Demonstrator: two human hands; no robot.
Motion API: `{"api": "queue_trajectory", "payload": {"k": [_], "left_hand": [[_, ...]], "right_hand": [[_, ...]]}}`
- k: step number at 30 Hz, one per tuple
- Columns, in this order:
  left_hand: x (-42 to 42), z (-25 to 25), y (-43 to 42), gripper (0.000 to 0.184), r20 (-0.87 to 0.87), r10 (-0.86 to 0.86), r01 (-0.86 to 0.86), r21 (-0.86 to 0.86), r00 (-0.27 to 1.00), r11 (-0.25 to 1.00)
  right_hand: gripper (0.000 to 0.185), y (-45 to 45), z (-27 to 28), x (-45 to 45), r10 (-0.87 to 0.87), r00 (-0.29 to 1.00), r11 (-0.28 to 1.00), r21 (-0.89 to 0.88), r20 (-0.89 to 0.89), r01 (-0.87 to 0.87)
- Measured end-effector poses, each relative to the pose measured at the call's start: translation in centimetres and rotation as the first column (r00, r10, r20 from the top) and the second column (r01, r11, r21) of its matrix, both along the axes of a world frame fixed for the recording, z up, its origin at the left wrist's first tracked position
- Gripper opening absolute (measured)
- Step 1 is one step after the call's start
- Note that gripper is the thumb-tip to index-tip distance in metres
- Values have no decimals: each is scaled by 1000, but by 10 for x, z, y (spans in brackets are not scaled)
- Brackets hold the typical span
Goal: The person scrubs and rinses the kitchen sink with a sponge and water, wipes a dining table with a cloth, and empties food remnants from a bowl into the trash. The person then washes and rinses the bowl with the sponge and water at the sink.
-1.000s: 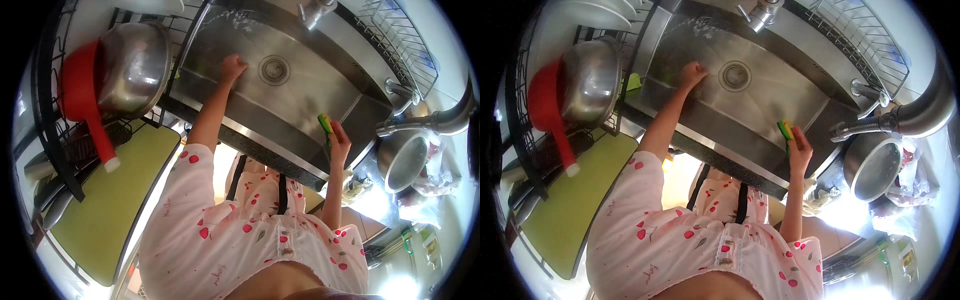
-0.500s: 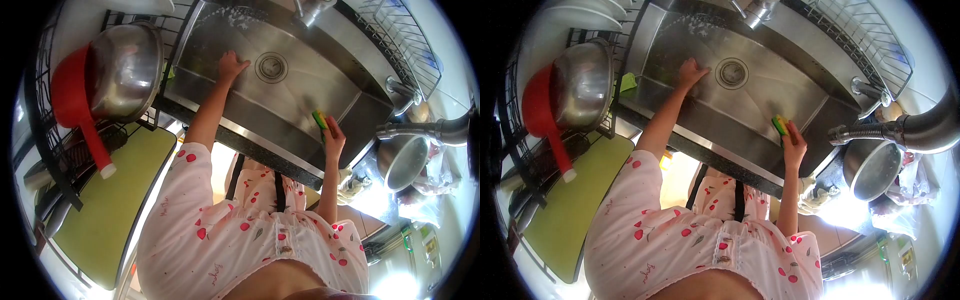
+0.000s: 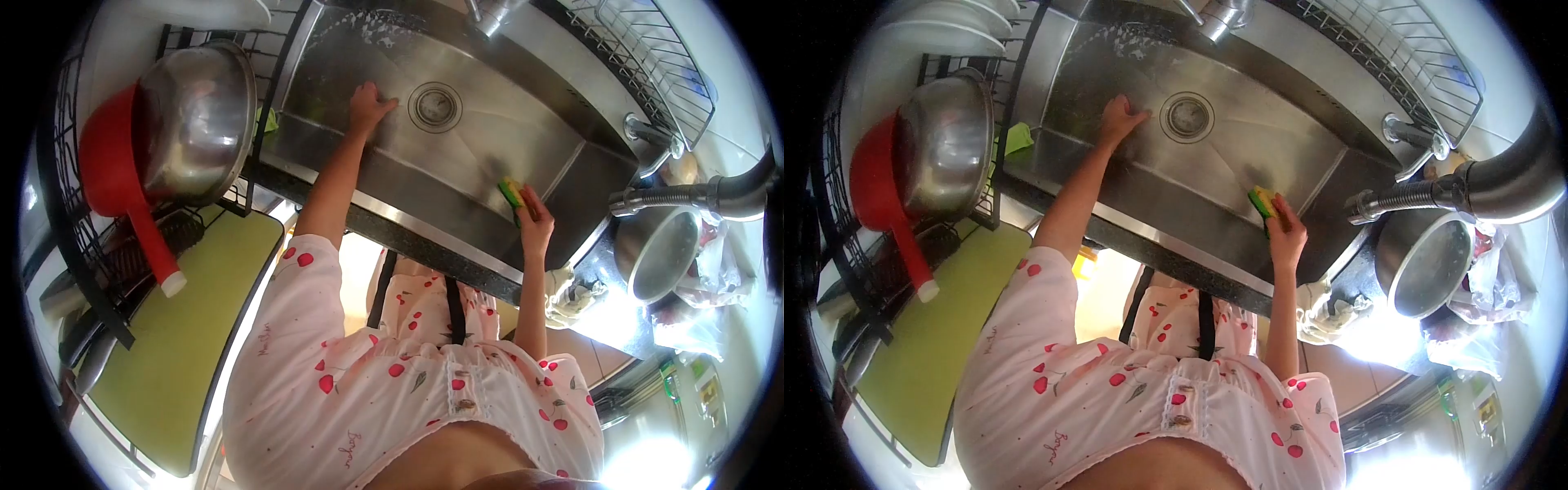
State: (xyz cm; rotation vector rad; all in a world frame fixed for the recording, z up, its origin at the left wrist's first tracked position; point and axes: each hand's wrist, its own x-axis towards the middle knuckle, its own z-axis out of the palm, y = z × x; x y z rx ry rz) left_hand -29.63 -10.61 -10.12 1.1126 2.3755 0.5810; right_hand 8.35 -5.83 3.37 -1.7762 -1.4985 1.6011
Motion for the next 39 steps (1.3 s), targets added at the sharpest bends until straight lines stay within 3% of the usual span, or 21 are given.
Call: {"api": "queue_trajectory", "payload": {"k": [5,8,14,20,23,25,26,29,32,35,38,39], "left_hand": [[-2,0,1,51,-18,-4,3,-54,1000,999],[0,2,0,51,-78,-37,37,-2,996,999],[-7,-8,1,45,55,15,-13,-37,998,999],[2,-1,5,44,-70,27,-37,-140,997,989],[-8,-28,3,41,-146,-3,-32,-238,989,971],[-8,-1,17,34,108,200,-146,-377,974,914],[-6,17,23,31,218,304,-179,-455,927,872],[3,44,33,25,402,289,-160,-325,869,932],[36,109,38,30,663,241,-313,-10,709,950],[59,163,58,44,801,177,-553,217,572,804],[45,211,93,47,966,-100,-503,211,239,838],[43,226,104,37,983,-170,-417,185,73,890]], "right_hand": [[39,-2,-1,-2,16,1000,1000,17,-6,-16],[38,-3,-3,0,19,1000,1000,14,-21,-19],[37,-8,-6,2,36,999,998,44,-1,-36],[38,-9,5,0,87,995,996,18,52,-89],[36,-10,9,2,14,1000,1000,3,6,-14],[37,-8,13,5,-57,996,998,-15,-67,57],[38,-10,17,7,-95,990,995,-31,-107,92],[45,-8,24,13,-368,875,896,-371,-314,244],[47,5,30,15,-413,640,829,-558,-648,-29],[47,12,50,13,-565,561,636,-753,-605,-171],[42,24,67,-1,-610,489,573,-773,-624,-272],[39,27,73,-4,-612,475,576,-768,-632,-280]]}}
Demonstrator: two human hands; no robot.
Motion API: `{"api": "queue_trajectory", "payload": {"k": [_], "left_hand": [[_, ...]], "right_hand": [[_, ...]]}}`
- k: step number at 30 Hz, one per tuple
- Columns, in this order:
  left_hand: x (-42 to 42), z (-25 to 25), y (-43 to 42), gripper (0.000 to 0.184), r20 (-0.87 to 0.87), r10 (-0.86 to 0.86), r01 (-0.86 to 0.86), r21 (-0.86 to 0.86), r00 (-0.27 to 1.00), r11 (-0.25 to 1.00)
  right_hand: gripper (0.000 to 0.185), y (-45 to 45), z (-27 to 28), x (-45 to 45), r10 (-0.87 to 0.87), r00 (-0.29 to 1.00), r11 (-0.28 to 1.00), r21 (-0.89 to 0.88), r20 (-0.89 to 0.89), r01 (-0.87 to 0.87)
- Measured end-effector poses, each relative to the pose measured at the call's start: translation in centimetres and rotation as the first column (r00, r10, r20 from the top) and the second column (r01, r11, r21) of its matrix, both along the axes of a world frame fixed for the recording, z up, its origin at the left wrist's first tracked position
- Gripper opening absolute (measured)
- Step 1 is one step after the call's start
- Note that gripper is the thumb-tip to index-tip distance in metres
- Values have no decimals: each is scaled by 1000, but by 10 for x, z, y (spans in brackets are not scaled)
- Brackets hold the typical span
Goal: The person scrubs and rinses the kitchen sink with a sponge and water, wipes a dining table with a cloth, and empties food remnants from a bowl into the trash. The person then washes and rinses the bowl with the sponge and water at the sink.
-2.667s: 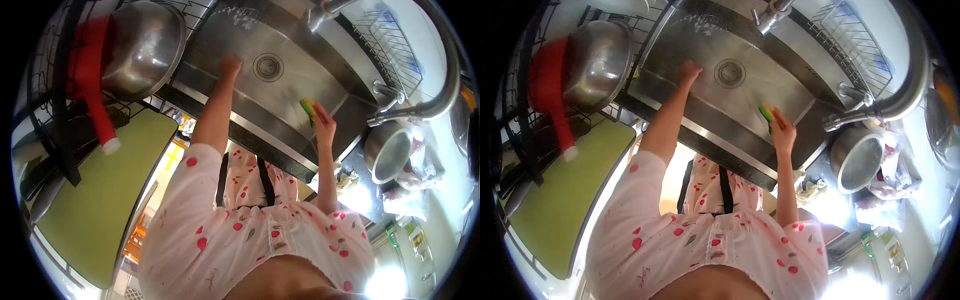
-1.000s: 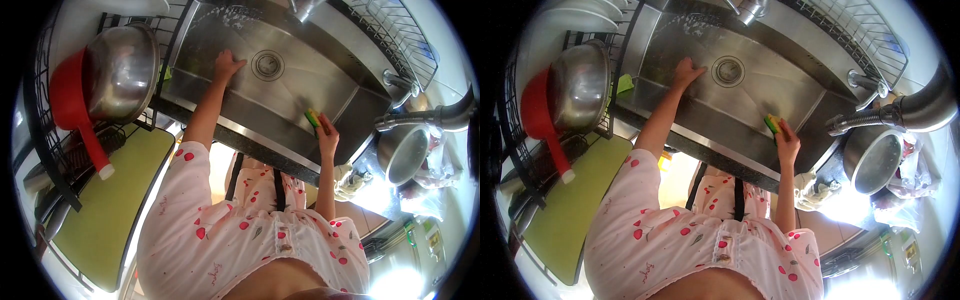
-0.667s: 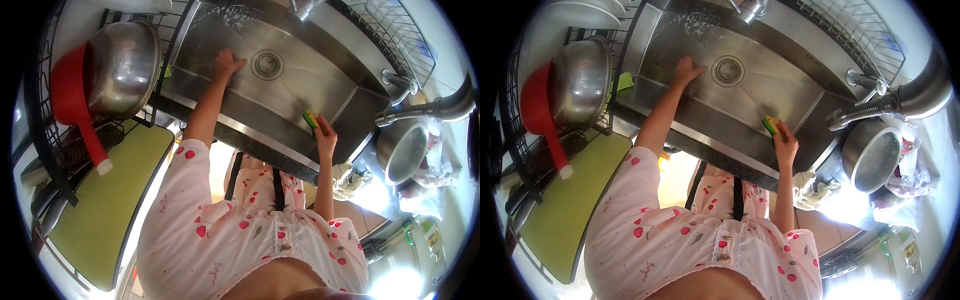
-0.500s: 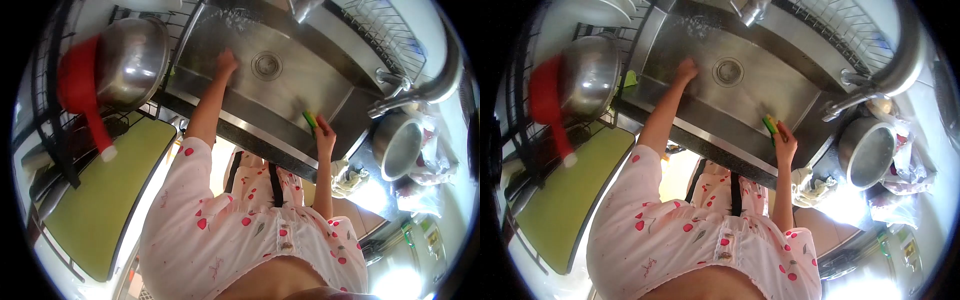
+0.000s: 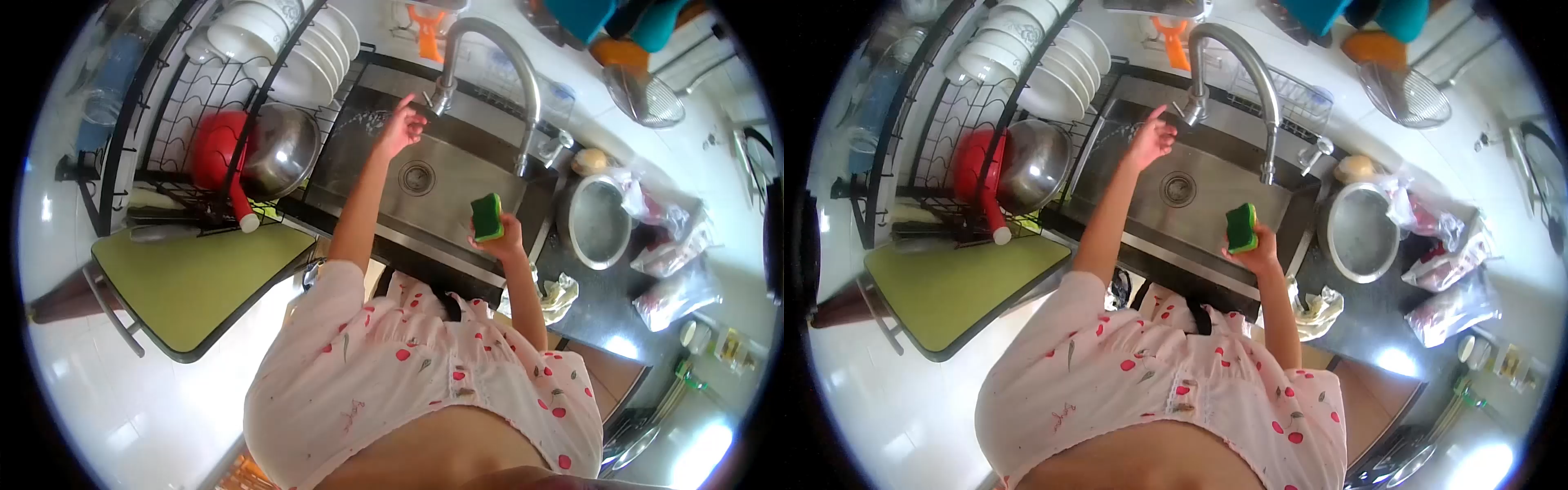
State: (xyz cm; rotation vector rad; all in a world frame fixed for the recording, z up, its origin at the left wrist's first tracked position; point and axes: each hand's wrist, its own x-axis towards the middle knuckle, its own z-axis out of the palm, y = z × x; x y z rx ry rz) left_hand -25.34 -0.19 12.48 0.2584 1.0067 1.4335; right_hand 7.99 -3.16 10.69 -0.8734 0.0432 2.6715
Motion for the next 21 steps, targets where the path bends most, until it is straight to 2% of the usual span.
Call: {"api": "queue_trajectory", "payload": {"k": [1,3,4,5,7,8,9,11,13,15,17,20,21], "left_hand": [[-1,6,14,32,-3,-67,67,-40,998,997],[8,10,32,24,5,-216,215,-130,976,968],[17,10,34,16,44,-107,111,-126,993,986],[15,-12,40,17,56,-73,77,-72,996,994],[36,-16,22,19,158,36,-41,24,987,999],[41,-11,10,26,164,50,-55,26,985,998],[51,-6,1,34,80,153,-148,-60,985,987],[81,-38,-12,39,-48,310,-313,-143,950,939],[112,-74,-26,32,-21,85,-87,-331,996,940],[148,-58,-39,30,37,-166,170,-299,985,939],[178,-48,-35,29,26,-202,200,-320,979,926],[195,-47,-28,32,45,-199,202,-353,979,914],[198,-44,-24,33,56,-188,195,-363,981,911]], "right_hand": [[37,-2,9,-2,-11,1000,1000,-10,-7,10],[36,3,32,-13,-83,996,992,94,33,80],[38,10,28,-18,-107,994,984,144,-4,107],[40,13,25,-20,-133,991,972,189,-33,137],[43,21,31,-30,-245,969,968,74,42,242],[44,31,31,-35,-258,966,962,101,25,255],[44,38,27,-39,-267,964,956,126,8,264],[46,44,18,-42,-282,959,952,121,-12,282],[47,56,10,-47,-295,955,951,87,-38,298],[40,63,-4,-50,-359,933,920,181,28,349],[35,66,-35,-42,-446,895,857,306,36,415],[27,62,-40,-43,-566,760,785,492,320,377],[25,62,-40,-44,-568,677,763,607,468,220]]}}
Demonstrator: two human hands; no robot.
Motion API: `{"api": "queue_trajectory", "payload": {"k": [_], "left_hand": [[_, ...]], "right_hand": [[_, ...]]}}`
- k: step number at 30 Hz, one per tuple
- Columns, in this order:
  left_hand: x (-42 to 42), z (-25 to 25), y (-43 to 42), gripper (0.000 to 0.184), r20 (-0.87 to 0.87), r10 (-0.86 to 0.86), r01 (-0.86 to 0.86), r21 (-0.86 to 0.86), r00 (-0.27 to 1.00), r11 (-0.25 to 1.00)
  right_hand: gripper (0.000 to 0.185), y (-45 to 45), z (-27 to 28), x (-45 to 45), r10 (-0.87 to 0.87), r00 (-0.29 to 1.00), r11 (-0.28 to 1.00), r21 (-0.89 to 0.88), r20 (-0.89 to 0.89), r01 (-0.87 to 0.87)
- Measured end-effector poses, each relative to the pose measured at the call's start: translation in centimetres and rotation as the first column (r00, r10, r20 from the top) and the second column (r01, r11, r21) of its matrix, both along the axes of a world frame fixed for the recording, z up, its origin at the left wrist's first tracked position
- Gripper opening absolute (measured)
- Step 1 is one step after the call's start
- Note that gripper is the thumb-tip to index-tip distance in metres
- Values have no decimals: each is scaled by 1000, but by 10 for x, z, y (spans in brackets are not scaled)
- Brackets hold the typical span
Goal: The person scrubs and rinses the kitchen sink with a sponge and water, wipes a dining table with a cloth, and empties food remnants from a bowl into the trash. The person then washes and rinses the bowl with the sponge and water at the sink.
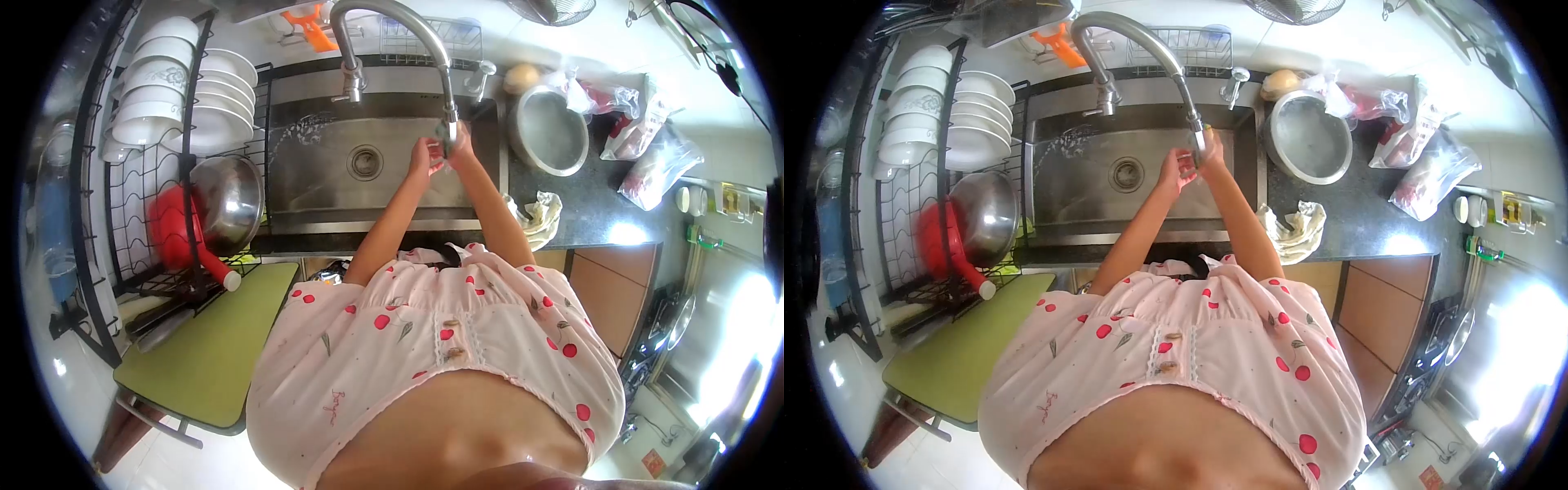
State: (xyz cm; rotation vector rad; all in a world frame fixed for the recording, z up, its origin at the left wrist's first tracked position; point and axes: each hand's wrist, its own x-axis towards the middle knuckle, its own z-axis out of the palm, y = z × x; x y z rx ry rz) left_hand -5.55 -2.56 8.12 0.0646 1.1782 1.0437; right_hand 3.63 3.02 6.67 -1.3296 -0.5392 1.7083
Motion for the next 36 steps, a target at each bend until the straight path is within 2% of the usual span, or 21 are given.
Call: {"api": "queue_trajectory", "payload": {"k": [1,2,3,4,6,7,10,12,14,16,17,20,21,24,27,30,33,36], "left_hand": [[2,4,4,34,4,4,-4,-34,1000,999],[3,8,8,35,6,9,-8,-69,1000,998],[4,14,12,36,7,13,-12,-103,1000,995],[4,18,14,38,147,-9,15,-41,989,999],[6,22,16,42,412,-73,38,91,909,995],[4,13,18,46,532,-111,29,160,840,987],[5,14,18,65,571,-135,32,186,810,982],[1,31,22,59,605,-172,82,173,778,982],[7,33,22,61,603,-206,123,177,771,977],[15,30,28,68,552,-243,154,203,798,967],[17,28,30,71,574,-232,172,158,785,972],[25,14,27,74,685,-105,74,75,721,994],[27,20,23,65,670,-74,57,47,738,997],[27,-1,17,49,743,-48,17,49,667,999],[26,-22,13,42,716,20,-38,9,698,999],[26,-26,15,37,680,-39,-32,91,733,995],[31,-11,22,33,552,31,-46,13,834,999],[40,-36,35,29,499,138,-63,-165,856,984]], "right_hand": [[24,-1,-1,-1,20,969,998,47,244,-33],[22,-3,-1,-4,28,881,994,84,473,-76],[33,-14,49,-10,229,577,946,-39,784,-322],[36,-15,43,-12,250,444,924,-74,861,-376],[42,-18,30,-15,263,150,869,-166,953,-466],[38,-23,74,-24,421,119,805,-310,899,-506],[51,-20,68,-9,254,159,826,-129,954,-548],[44,-22,68,14,155,77,672,-47,985,-739],[44,-23,60,44,-88,-166,513,-98,982,-853],[44,-28,56,58,-99,66,610,112,993,-784],[44,-28,55,65,-120,181,651,215,976,-728],[47,-32,59,84,170,550,747,257,818,-613],[49,-39,50,85,75,551,742,322,831,-588],[58,-49,33,90,157,695,900,188,701,-393],[63,-64,50,80,92,864,994,9,495,-111],[69,-70,39,86,82,894,994,31,441,-106],[68,-76,34,89,65,900,997,8,430,-76],[67,-80,17,102,149,872,986,-6,467,-165]]}}
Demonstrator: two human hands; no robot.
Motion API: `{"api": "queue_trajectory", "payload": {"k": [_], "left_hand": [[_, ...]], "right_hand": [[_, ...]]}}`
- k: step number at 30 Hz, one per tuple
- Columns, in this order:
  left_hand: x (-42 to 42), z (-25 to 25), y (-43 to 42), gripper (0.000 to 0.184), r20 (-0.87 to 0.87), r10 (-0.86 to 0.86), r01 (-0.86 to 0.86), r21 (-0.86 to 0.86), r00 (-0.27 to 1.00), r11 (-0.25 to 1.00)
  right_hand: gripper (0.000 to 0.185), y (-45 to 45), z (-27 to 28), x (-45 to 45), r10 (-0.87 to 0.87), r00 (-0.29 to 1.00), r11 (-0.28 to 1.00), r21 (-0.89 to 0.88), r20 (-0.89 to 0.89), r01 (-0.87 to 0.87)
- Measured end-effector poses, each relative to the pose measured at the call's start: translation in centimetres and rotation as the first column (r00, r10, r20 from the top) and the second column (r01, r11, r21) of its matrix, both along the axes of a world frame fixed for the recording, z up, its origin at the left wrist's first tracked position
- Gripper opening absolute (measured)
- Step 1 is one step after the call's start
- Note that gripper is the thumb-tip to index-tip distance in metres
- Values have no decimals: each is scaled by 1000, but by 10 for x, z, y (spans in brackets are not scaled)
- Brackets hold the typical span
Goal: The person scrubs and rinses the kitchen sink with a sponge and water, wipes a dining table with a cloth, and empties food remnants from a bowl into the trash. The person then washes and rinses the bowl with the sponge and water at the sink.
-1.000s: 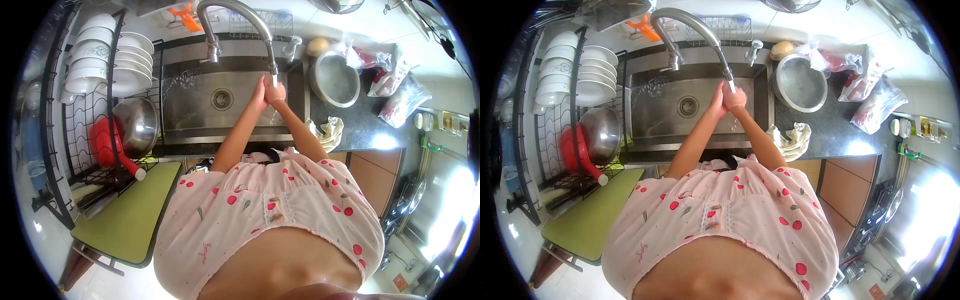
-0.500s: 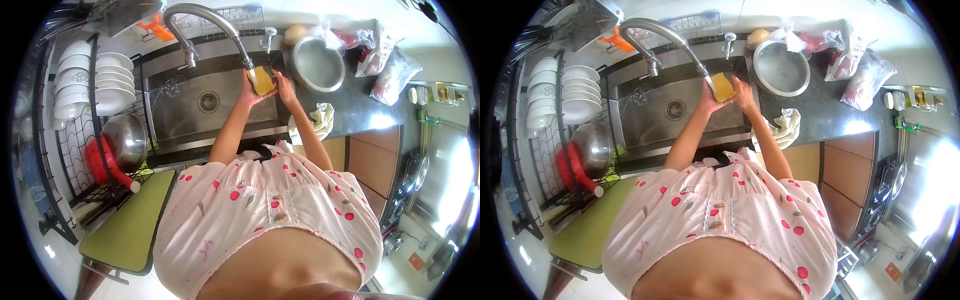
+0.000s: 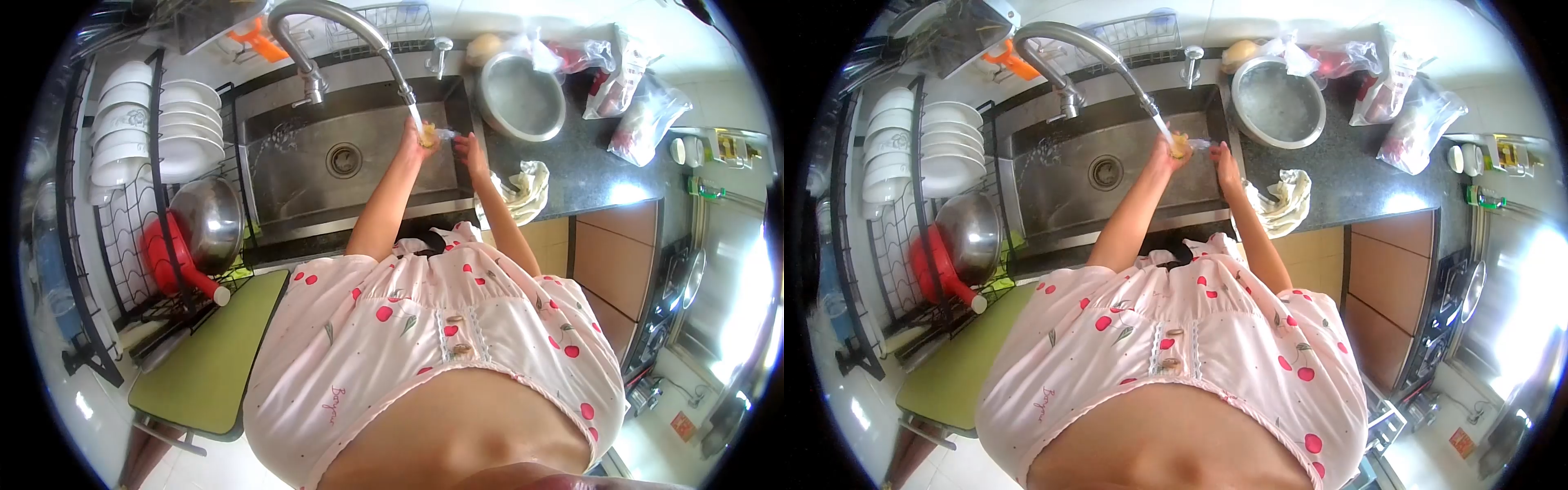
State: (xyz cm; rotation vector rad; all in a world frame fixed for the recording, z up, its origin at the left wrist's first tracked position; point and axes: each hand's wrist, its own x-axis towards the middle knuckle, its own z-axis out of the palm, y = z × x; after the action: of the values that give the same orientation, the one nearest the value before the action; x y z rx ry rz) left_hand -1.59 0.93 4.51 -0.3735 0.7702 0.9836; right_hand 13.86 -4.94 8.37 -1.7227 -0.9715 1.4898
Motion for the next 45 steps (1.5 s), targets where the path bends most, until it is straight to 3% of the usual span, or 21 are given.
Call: {"api": "queue_trajectory", "payload": {"k": [3,6,9,12,15,18,21,24,25,28,29,32,35,41,44,45], "left_hand": [[7,-21,11,22,79,-8,9,-7,997,1000],[18,-30,10,20,38,52,-51,-14,998,999],[7,-39,2,19,195,38,-64,130,980,990],[10,-30,6,21,31,39,-39,8,999,999],[12,-5,-3,27,17,34,-33,-6,999,999],[21,10,1,45,-147,-112,107,-43,983,993],[17,-6,-1,41,-37,-121,125,163,992,979],[15,37,-8,40,156,67,-85,113,986,990],[0,28,-12,51,322,-18,-59,227,946,972],[-13,72,-28,60,268,41,-103,221,963,970],[-15,58,-28,56,370,82,-173,222,925,959],[-22,46,-21,60,466,72,-190,212,882,959],[-20,46,-18,50,474,-27,-145,321,880,936],[-13,41,-22,44,563,-130,-100,360,816,928],[-11,8,-19,41,592,-38,-95,192,805,977],[-9,5,-18,32,541,59,-109,61,839,992]], "right_hand": [[66,-3,0,0,-20,1000,1000,-5,14,20],[64,-6,-4,-3,-83,994,996,33,77,80],[64,-11,-2,-6,-94,995,995,43,31,93],[64,-15,-10,-5,-82,995,996,28,55,81],[65,-19,-16,-3,-98,995,995,27,33,97],[65,-23,-24,2,-85,992,996,14,94,84],[66,-29,-19,3,-68,994,997,-16,80,70],[66,-30,-35,8,-79,993,997,-5,89,80],[65,-31,-36,9,-87,993,996,-7,79,88],[63,-31,-29,9,-91,995,994,-54,26,92],[62,-31,-22,10,-80,997,992,-97,-6,79],[62,-27,-25,12,-42,998,990,-137,-39,36],[63,-26,-22,10,-30,999,991,-129,-28,27],[64,-30,-13,6,-88,992,992,-93,-87,80],[65,-35,-7,4,-97,988,991,-100,-116,86],[65,-36,-4,3,-96,988,991,-109,-124,82]]}}
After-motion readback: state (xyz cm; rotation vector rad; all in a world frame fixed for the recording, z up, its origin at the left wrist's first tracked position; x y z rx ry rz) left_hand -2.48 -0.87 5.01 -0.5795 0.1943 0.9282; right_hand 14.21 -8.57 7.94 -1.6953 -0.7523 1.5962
